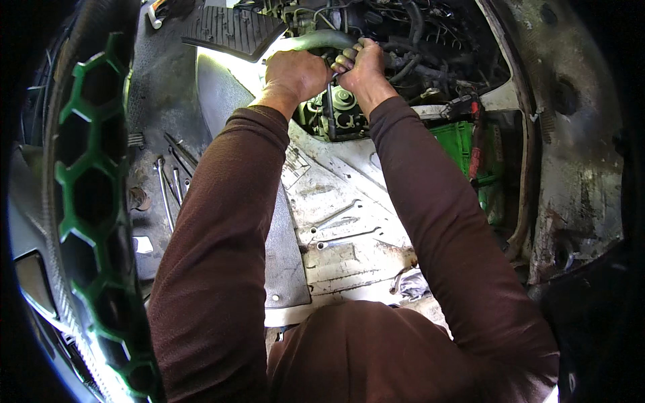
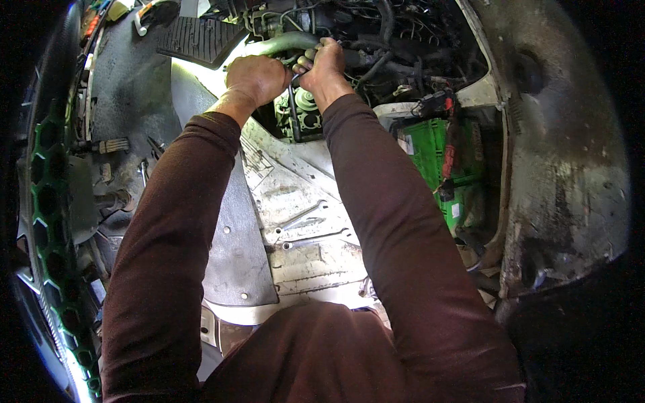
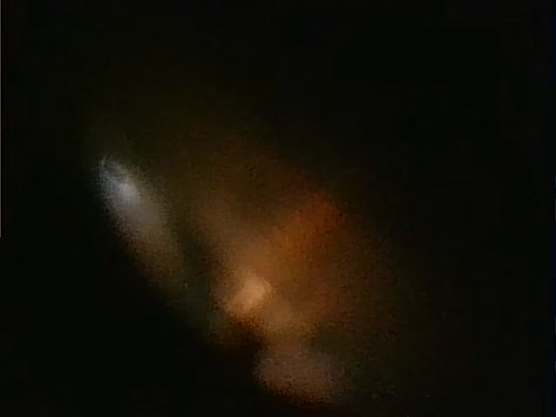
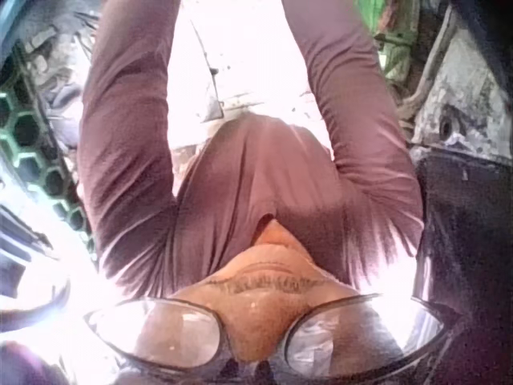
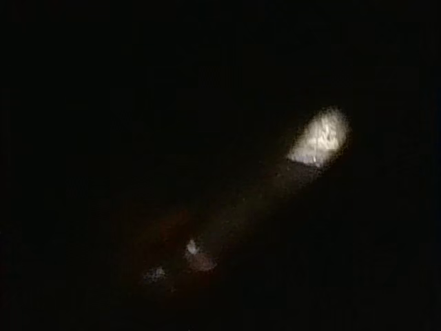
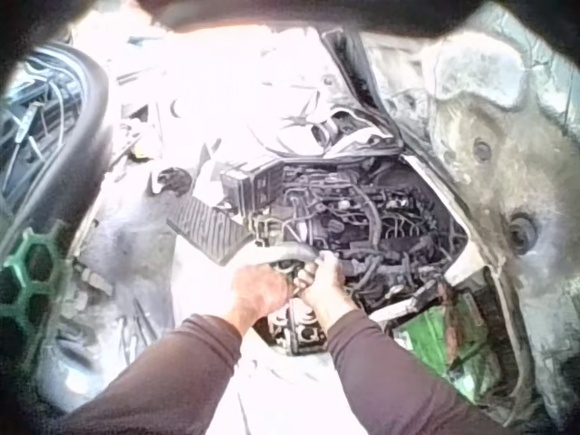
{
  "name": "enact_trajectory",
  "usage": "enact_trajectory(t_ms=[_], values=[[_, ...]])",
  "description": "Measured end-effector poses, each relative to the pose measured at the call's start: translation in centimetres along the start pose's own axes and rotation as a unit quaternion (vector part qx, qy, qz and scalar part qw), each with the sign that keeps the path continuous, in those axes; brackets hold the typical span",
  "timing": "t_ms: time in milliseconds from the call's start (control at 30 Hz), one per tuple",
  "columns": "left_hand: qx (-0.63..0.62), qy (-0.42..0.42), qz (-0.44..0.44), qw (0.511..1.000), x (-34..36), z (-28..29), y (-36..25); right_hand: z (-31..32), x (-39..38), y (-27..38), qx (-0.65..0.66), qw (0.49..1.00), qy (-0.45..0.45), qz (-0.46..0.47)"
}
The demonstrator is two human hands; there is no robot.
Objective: The person works on a vehicle engine with the hood open, using a wrench to tighten bolts on engine components. They briefly walk away to retrieve a tool and return to continue the repair.
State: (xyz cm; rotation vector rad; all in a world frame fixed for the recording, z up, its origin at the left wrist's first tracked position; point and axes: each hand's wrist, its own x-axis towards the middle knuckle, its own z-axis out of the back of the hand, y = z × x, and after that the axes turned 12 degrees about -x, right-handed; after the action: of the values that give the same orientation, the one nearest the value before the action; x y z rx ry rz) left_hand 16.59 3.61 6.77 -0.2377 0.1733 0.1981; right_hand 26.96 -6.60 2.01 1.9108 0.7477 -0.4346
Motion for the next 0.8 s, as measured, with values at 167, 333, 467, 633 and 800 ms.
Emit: enact_trajectory(t_ms=[167, 333, 467, 633, 800], values=[[0.011, -0.003, -0.030, 0.999, 0.7, -1.3, 2.1, -2.1, -2.9, -0.5, 0.008, 0.996, -0.083, 0.022], [0.000, -0.021, -0.055, 0.998, 0.9, -0.8, 1.4, -1.3, -2.8, 0.5, 0.013, 0.999, -0.033, 0.028], [-0.015, -0.032, -0.029, 0.999, 0.1, -1.6, 1.9, -0.7, -2.1, 0.0, 0.006, 0.999, 0.046, -0.010], [-0.029, -0.009, 0.013, 0.999, -0.8, -1.1, 2.0, -0.6, -1.0, -1.2, 0.002, 0.996, 0.087, 0.016], [0.015, 0.007, -0.021, 1.000, -0.2, -0.3, 1.0, 0.8, -2.6, -0.3, 0.044, 0.992, 0.113, 0.025]])
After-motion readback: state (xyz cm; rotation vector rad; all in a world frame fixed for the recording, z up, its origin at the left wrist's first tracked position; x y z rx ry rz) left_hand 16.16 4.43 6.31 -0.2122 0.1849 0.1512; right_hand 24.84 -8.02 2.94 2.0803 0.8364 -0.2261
